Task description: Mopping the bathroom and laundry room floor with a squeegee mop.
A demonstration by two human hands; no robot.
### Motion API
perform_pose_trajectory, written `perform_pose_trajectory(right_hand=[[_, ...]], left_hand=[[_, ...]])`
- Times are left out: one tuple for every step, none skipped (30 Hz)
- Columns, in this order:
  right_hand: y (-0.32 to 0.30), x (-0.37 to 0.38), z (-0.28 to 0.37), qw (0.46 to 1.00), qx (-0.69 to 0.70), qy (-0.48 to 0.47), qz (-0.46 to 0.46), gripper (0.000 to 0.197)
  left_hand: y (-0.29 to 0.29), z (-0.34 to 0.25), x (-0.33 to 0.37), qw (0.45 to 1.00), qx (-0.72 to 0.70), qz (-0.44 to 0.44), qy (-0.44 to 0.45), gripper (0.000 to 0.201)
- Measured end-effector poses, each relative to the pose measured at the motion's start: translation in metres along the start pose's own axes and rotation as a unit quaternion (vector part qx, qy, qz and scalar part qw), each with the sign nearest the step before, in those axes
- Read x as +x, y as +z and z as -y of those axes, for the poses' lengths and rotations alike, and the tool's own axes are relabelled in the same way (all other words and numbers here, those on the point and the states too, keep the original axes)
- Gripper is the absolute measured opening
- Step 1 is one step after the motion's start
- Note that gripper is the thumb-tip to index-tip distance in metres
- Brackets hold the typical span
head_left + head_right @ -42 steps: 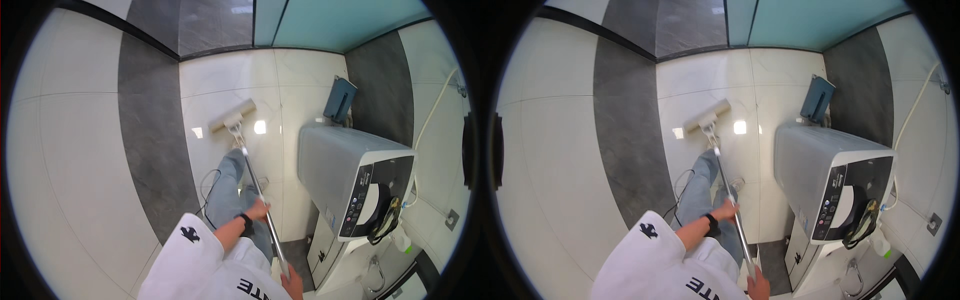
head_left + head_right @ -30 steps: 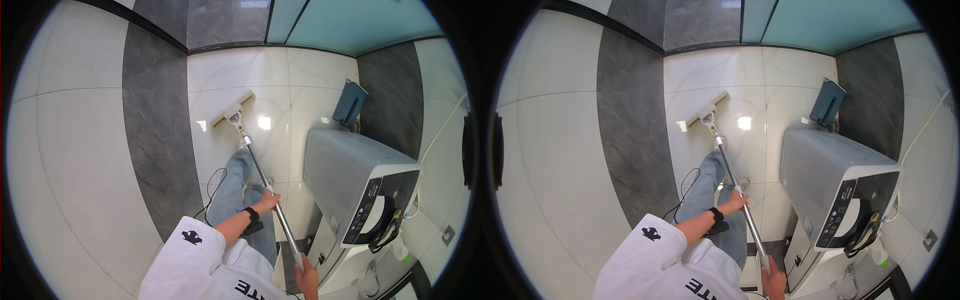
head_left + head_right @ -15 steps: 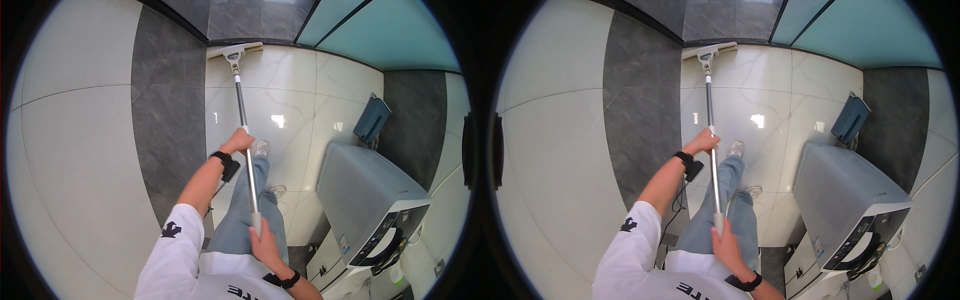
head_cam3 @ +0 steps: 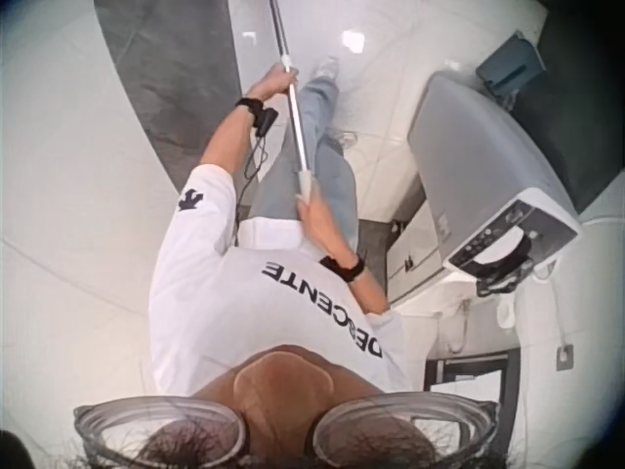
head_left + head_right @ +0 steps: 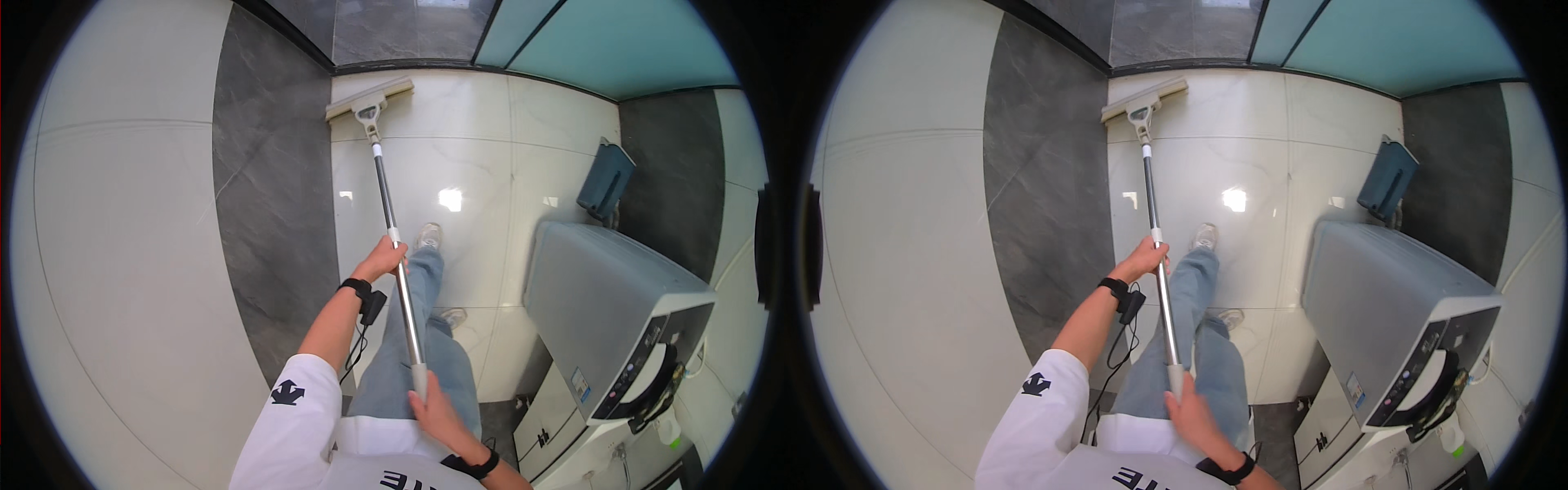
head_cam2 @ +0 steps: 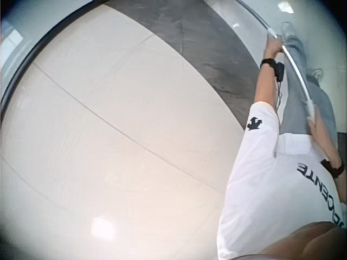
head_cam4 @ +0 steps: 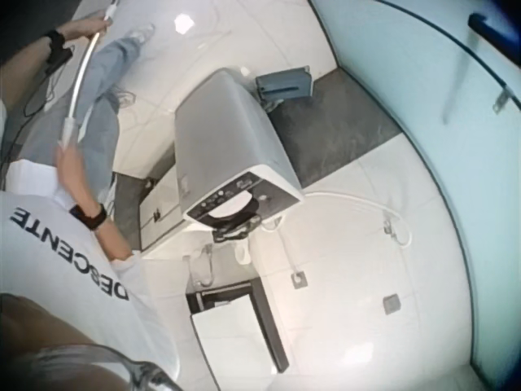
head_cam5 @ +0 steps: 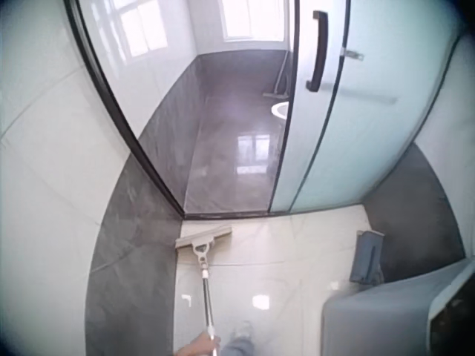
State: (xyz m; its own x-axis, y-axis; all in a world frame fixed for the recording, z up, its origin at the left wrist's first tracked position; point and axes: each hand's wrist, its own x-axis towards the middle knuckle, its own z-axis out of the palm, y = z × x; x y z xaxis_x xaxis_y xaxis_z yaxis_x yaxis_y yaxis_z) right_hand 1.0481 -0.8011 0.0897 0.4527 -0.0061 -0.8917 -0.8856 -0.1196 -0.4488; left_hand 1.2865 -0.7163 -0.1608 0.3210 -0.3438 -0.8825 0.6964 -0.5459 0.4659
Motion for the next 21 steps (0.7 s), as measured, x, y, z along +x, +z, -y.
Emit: perform_pose_trajectory(right_hand=[[-0.010,-0.016,-0.009,1.000,-0.029,0.007,0.000,0.051],[-0.018,-0.034,-0.016,0.998,-0.058,0.014,-0.001,0.051],[-0.020,-0.054,-0.026,0.998,-0.063,0.011,-0.008,0.051],[-0.020,-0.076,-0.038,0.995,-0.092,0.026,-0.020,0.052],[-0.018,-0.099,-0.051,0.992,-0.120,0.040,-0.030,0.053],[-0.013,-0.122,-0.068,0.991,-0.123,0.032,-0.041,0.053],[-0.003,-0.145,-0.090,0.991,-0.113,0.035,-0.057,0.054],[0.005,-0.169,-0.108,0.991,-0.098,0.044,-0.076,0.056],[0.010,-0.191,-0.119,0.991,-0.092,0.042,-0.088,0.056],[0.014,-0.214,-0.126,0.992,-0.067,0.054,-0.096,0.056],[0.018,-0.236,-0.135,0.991,-0.040,0.067,-0.106,0.056],[0.022,-0.256,-0.145,0.986,-0.020,0.042,-0.160,0.055],[0.028,-0.274,-0.158,0.984,-0.011,0.043,-0.172,0.055],[0.033,-0.288,-0.172,0.983,0.039,0.038,-0.175,0.051],[0.040,-0.299,-0.185,0.979,0.090,0.035,-0.177,0.048],[0.053,-0.307,-0.198,0.977,0.104,0.027,-0.186,0.049],[0.056,-0.302,-0.199,0.975,0.111,0.027,-0.191,0.049],[0.059,-0.294,-0.197,0.974,0.115,0.011,-0.196,0.050],[0.065,-0.286,-0.194,0.972,0.120,0.001,-0.202,0.051],[0.071,-0.276,-0.189,0.970,0.125,-0.009,-0.207,0.052],[0.075,-0.266,-0.183,0.969,0.130,-0.019,-0.210,0.053]], left_hand=[[0.016,0.015,-0.009,1.000,-0.004,0.002,0.007,0.017],[0.032,0.027,-0.018,1.000,-0.021,0.016,0.006,0.017],[0.048,0.040,-0.030,0.999,-0.038,0.028,0.005,0.018],[0.067,0.053,-0.042,0.998,-0.060,0.031,0.002,0.020],[0.084,0.072,-0.057,0.996,-0.081,0.033,-0.003,0.023],[0.098,0.098,-0.068,0.997,-0.070,0.030,0.001,0.024],[0.113,0.121,-0.079,0.998,-0.056,0.030,0.004,0.026],[0.135,0.134,-0.097,0.997,-0.068,0.025,-0.032,0.027],[0.153,0.146,-0.116,0.994,-0.079,0.014,-0.069,0.029],[0.163,0.168,-0.124,0.995,-0.051,0.039,-0.076,0.031],[0.175,0.187,-0.129,0.994,-0.021,0.067,-0.084,0.033],[0.188,0.186,-0.150,0.989,-0.010,0.113,-0.089,0.034],[0.202,0.182,-0.170,0.982,0.004,0.162,-0.096,0.035],[0.209,0.188,-0.180,0.971,0.002,0.213,-0.113,0.035],[0.214,0.195,-0.190,0.956,0.000,0.263,-0.132,0.036],[0.217,0.204,-0.202,0.953,0.012,0.270,-0.135,0.036],[0.218,0.208,-0.208,0.958,0.053,0.257,-0.115,0.035],[0.216,0.207,-0.206,0.961,0.093,0.243,-0.097,0.034],[0.210,0.205,-0.199,0.958,0.101,0.249,-0.102,0.034],[0.200,0.203,-0.191,0.959,0.132,0.232,-0.098,0.034],[0.191,0.201,-0.182,0.959,0.163,0.213,-0.093,0.033]])
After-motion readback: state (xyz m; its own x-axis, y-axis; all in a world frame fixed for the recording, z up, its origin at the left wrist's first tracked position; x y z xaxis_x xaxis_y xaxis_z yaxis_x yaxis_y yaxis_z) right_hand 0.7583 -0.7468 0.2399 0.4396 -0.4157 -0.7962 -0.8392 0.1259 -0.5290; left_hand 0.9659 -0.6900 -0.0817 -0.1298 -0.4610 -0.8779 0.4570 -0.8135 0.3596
